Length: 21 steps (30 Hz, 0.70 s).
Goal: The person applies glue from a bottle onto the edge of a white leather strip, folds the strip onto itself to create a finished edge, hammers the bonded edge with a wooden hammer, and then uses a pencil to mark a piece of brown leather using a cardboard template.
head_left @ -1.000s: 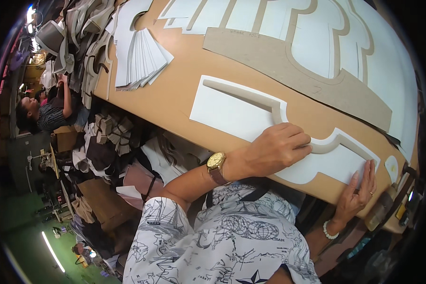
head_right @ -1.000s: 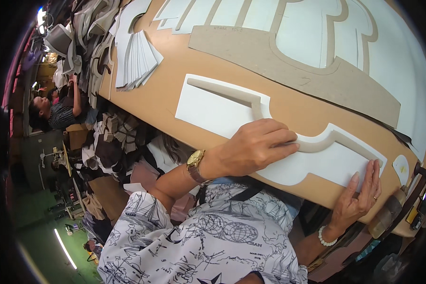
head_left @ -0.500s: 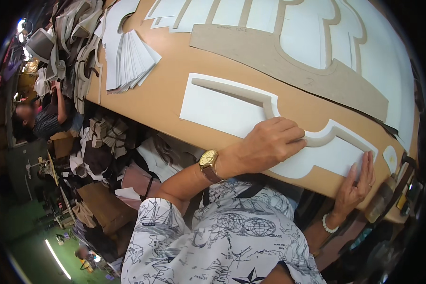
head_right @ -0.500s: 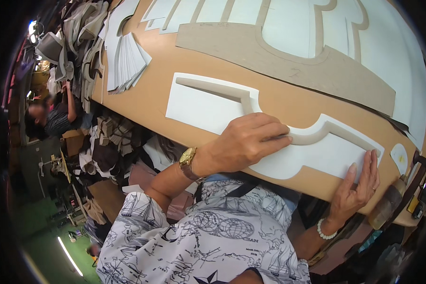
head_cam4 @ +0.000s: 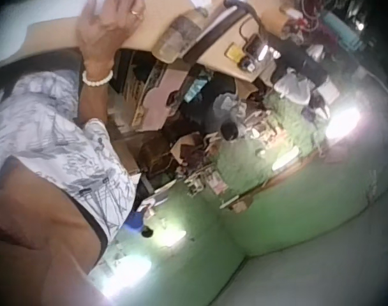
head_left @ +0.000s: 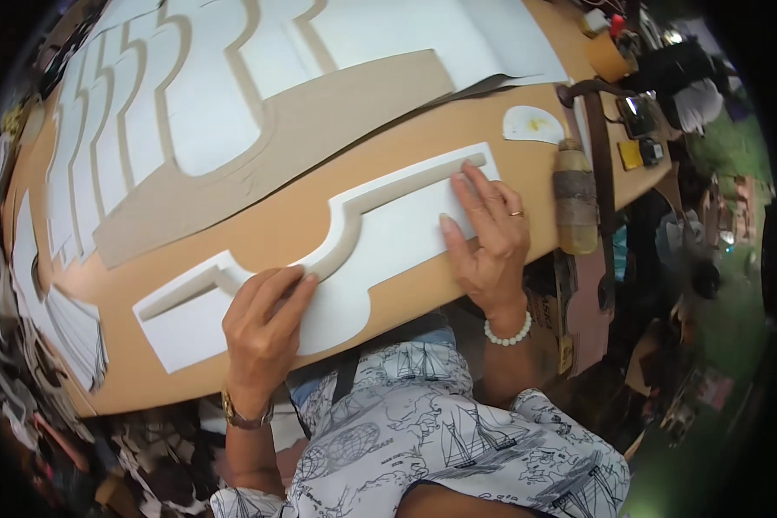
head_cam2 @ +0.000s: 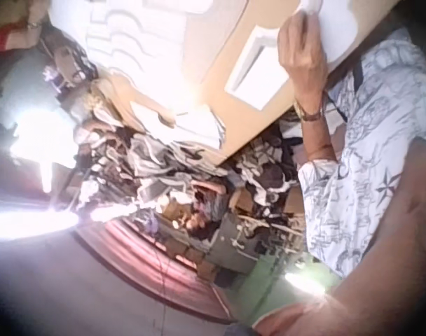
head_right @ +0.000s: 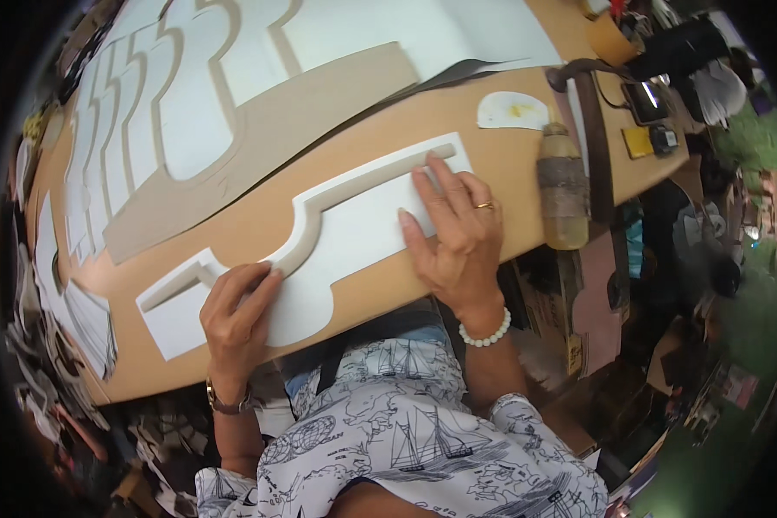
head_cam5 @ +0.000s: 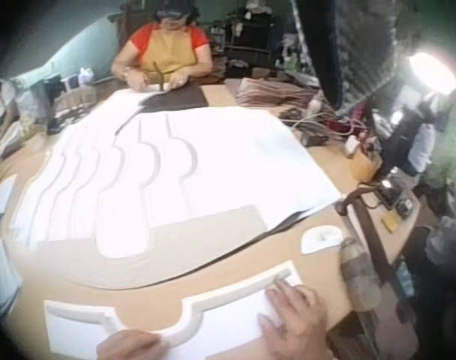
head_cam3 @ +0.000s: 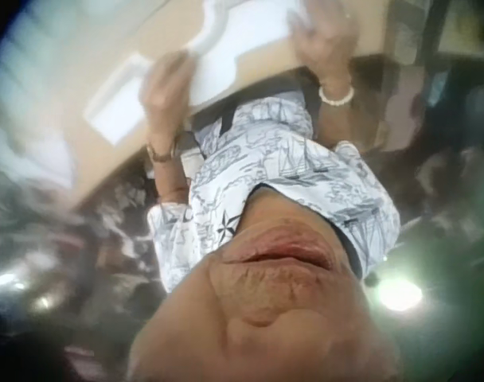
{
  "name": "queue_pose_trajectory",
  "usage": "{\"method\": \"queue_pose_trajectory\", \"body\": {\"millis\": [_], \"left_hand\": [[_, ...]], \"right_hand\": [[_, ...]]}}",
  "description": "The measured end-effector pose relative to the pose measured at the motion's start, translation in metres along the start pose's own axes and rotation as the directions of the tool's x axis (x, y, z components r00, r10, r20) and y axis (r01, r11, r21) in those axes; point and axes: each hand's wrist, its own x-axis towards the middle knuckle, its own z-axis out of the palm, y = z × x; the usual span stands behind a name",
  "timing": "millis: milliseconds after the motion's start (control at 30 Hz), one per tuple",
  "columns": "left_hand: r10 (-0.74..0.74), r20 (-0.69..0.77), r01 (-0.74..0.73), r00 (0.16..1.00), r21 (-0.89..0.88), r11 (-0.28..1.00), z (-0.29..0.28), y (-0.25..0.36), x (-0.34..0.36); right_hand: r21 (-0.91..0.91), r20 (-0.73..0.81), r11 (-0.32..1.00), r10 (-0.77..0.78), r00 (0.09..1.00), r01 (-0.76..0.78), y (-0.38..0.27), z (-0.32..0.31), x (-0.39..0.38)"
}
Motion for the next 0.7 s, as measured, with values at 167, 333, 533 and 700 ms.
{"method": "queue_pose_trajectory", "body": {"millis": [167, 333, 533, 700], "left_hand": [[-0.028, 0.024, 0.027, 0.999, 0.04, 0.999, -0.0025, 0.0011, -0.0046], [-0.022, 0.025, 0.021, 0.999, 0.039, 0.999, -0.0046, 0.0008, -0.0042], [-0.012, 0.024, 0.011, 1.0, 0.042, 0.999, -0.005, 0.0013, -0.0019], [-0.004, 0.019, 0.004, 1.0, 0.044, 0.999, -0.0046, 0.0005, -0.0019]], "right_hand": [[0.041, 0.005, 0.999, 0.011, 1.0, -0.011, -0.0001, 0.0033, -0.0055], [0.034, 0.001, 0.999, 0.035, 0.999, -0.035, -0.0047, 0.0015, -0.0059], [-0.017, -0.026, 0.999, 0.043, 0.999, -0.044, -0.0027, 0.0033, -0.005], [-0.03, -0.028, 0.997, 0.071, 0.997, -0.072, -0.0022, 0.0059, -0.0048]]}}
